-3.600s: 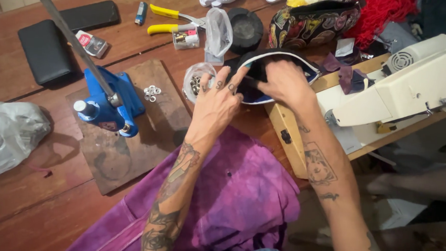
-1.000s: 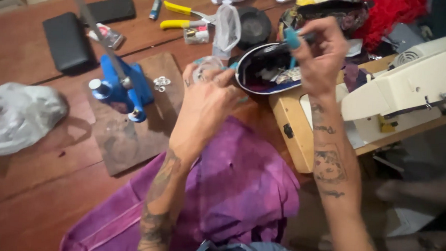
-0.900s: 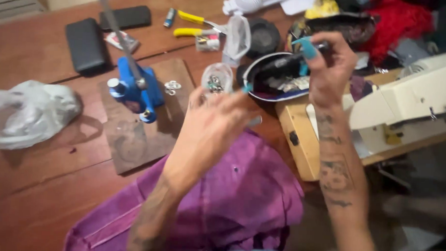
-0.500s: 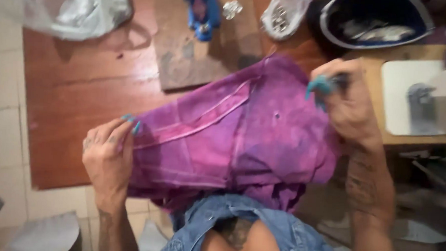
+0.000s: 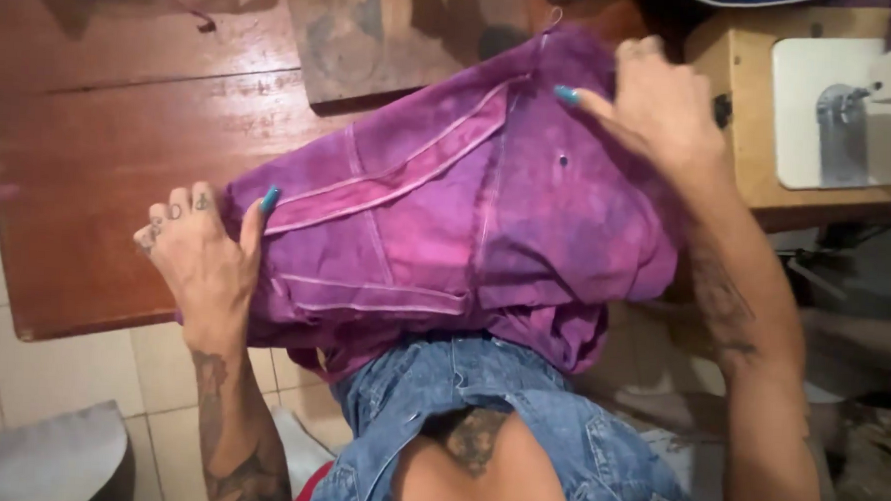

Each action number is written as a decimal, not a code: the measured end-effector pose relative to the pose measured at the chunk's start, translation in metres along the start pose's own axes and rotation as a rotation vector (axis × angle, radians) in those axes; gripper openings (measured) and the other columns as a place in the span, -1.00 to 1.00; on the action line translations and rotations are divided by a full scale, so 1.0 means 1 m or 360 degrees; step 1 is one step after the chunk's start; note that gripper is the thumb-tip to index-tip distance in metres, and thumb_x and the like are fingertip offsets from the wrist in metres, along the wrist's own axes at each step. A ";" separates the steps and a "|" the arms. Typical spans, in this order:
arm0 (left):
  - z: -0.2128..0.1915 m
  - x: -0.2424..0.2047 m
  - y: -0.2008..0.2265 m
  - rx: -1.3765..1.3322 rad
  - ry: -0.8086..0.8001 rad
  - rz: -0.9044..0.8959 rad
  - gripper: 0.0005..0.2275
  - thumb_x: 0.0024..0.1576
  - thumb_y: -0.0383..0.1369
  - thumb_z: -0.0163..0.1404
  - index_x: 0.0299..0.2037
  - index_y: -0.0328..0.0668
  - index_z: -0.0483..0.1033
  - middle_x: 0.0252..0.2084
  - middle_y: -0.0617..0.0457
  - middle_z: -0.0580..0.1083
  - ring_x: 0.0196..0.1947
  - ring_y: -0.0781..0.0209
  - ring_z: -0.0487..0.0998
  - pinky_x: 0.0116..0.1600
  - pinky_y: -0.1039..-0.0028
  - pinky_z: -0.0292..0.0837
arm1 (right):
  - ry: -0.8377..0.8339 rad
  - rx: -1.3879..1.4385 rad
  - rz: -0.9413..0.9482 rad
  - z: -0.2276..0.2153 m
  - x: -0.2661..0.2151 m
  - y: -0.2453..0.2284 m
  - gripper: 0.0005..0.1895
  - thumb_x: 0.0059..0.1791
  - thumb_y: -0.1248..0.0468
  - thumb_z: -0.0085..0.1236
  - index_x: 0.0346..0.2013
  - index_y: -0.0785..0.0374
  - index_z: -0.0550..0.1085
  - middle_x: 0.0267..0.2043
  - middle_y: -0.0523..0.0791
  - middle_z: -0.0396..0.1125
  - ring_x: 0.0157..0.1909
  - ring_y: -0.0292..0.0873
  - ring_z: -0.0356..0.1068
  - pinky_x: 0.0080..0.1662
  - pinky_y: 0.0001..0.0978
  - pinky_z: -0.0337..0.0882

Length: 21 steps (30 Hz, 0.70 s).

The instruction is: Attaching metal hardware to a purple garment using a manual hand press

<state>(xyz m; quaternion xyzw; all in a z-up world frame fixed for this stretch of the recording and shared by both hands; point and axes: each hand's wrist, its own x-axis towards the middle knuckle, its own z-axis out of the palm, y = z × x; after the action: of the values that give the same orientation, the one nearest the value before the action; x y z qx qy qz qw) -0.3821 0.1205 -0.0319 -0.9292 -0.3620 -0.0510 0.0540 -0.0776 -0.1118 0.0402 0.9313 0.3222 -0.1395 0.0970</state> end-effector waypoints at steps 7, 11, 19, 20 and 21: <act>0.006 -0.007 -0.018 -0.0355 0.0038 0.0069 -0.78 0.25 -0.27 -0.20 -0.43 -0.14 0.26 -0.44 -0.01 0.30 -0.43 0.06 0.24 -0.26 0.33 0.03 | 0.0349 0.0227 -0.0619 0.032 0.001 0.035 -0.64 0.02 0.03 -0.16 -0.33 0.31 0.30 -0.30 0.06 0.30 -0.20 0.16 0.27 -0.23 -0.04 0.21; 0.005 -0.007 -0.015 -0.0034 -0.0054 -0.0141 -0.60 0.19 0.01 -0.24 -0.31 -0.24 0.33 -0.35 -0.09 0.38 -0.33 0.00 0.37 -0.23 0.25 0.16 | 0.0411 0.0098 -0.0353 0.024 0.000 0.041 -0.62 0.05 -0.02 -0.14 -0.31 0.28 0.32 -0.32 0.08 0.31 -0.32 0.22 0.29 -0.36 0.03 0.24; -0.001 -0.011 -0.037 -0.0635 -0.0102 -0.0254 -0.76 0.23 -0.23 -0.19 -0.34 -0.19 0.44 -0.42 0.02 0.40 -0.41 0.14 0.35 -0.17 0.27 0.15 | 0.0570 -0.0213 -0.0319 0.039 0.007 0.043 -0.65 0.06 -0.02 -0.08 -0.25 0.22 0.37 -0.42 0.02 0.33 -0.38 0.19 0.33 -0.43 -0.01 0.23; -0.001 -0.012 -0.039 -0.0692 -0.0004 -0.0282 -0.77 0.23 -0.27 -0.16 -0.40 -0.23 0.38 -0.44 -0.01 0.37 -0.41 0.07 0.33 -0.19 0.25 0.13 | 0.0441 -0.0195 -0.0216 0.036 0.002 0.037 -0.72 0.02 0.03 -0.09 -0.26 0.20 0.33 -0.35 0.00 0.33 -0.36 0.23 0.33 -0.41 0.06 0.27; 0.001 -0.013 -0.042 -0.0749 0.0094 -0.0311 -0.75 0.24 -0.30 -0.14 -0.47 -0.26 0.32 -0.47 -0.03 0.34 -0.42 -0.01 0.30 -0.22 0.23 0.11 | 0.0313 -0.0175 -0.0112 0.033 -0.002 0.030 -0.77 -0.03 0.08 -0.09 -0.27 0.18 0.30 -0.29 -0.02 0.34 -0.33 0.27 0.33 -0.40 0.14 0.30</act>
<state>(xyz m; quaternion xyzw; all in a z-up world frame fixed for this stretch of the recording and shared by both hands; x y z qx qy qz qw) -0.4195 0.1426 -0.0317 -0.8750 -0.4264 -0.1658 -0.1585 -0.0669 -0.1457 0.0125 0.9218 0.3699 -0.0328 0.1110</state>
